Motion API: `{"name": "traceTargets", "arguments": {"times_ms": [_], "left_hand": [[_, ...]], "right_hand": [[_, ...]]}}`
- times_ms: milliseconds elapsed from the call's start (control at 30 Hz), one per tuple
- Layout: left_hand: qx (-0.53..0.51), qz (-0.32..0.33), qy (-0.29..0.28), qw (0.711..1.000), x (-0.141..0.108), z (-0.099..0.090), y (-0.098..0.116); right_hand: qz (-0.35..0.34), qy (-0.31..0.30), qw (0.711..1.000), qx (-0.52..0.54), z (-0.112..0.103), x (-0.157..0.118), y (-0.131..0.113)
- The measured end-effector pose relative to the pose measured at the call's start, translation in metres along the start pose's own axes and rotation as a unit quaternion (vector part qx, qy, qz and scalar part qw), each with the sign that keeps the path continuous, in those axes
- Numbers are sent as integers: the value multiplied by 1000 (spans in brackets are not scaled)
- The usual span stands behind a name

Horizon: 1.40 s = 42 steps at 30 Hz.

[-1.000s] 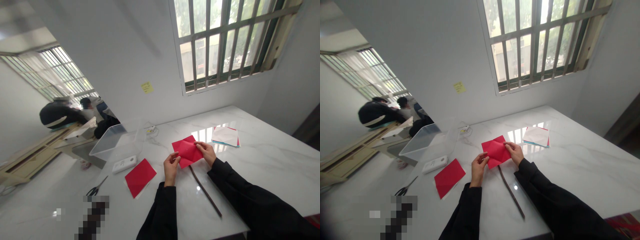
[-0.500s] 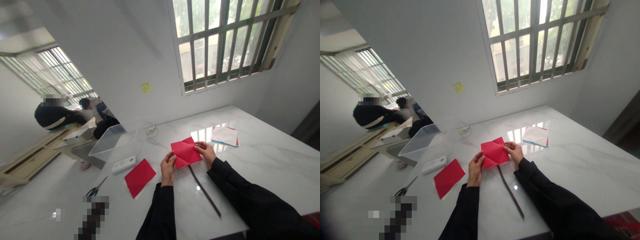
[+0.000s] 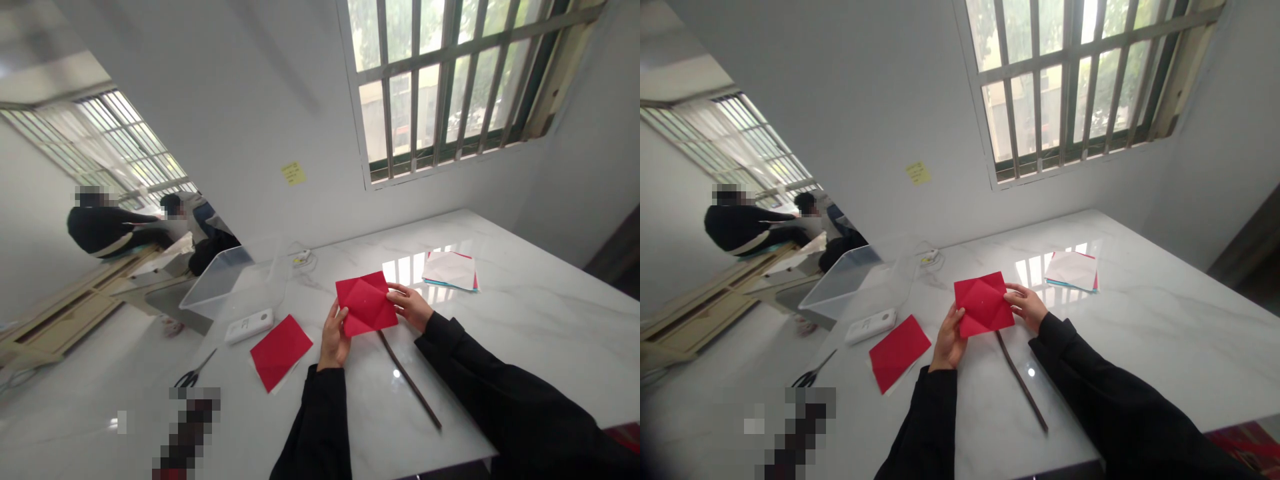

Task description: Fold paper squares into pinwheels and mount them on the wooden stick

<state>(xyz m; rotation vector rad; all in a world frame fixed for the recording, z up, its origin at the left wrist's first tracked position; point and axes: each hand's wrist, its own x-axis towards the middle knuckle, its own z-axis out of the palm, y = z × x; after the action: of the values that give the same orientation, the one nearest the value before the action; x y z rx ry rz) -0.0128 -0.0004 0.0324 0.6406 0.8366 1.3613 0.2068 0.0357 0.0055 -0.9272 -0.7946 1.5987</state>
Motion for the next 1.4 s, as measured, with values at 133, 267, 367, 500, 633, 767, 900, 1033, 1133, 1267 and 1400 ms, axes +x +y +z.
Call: {"name": "traceTargets", "arguments": {"times_ms": [133,267,367,500,633,767,900,1033,1133,1267,1400], "left_hand": [[41,-57,-4,998,-7,10,-3],[37,-22,1,999,-9,11,2],[28,86,38,995,-19,-2,33],[75,220,113,966,-45,-22,90],[180,223,128,950,-55,-33,98],[359,214,195,887,-57,-48,62],[537,225,272,766,-77,-64,41],[638,147,363,663,-102,-76,34],[705,122,346,606,-111,-80,29],[772,116,287,554,-109,-77,25],[748,127,270,593,-108,-75,24]], "right_hand": [[24,-61,997,-27,2,-2,6],[23,-67,997,-28,1,-1,7],[14,-46,998,-45,-3,1,7],[14,-55,997,-49,-2,4,10],[19,-80,993,-83,7,2,14],[18,-68,994,-87,9,2,14],[18,-57,995,-83,7,3,13],[12,-72,992,-99,10,3,15],[8,-80,990,-115,11,4,17],[3,-96,986,-138,11,5,18],[2,-114,982,-152,9,5,18]]}}
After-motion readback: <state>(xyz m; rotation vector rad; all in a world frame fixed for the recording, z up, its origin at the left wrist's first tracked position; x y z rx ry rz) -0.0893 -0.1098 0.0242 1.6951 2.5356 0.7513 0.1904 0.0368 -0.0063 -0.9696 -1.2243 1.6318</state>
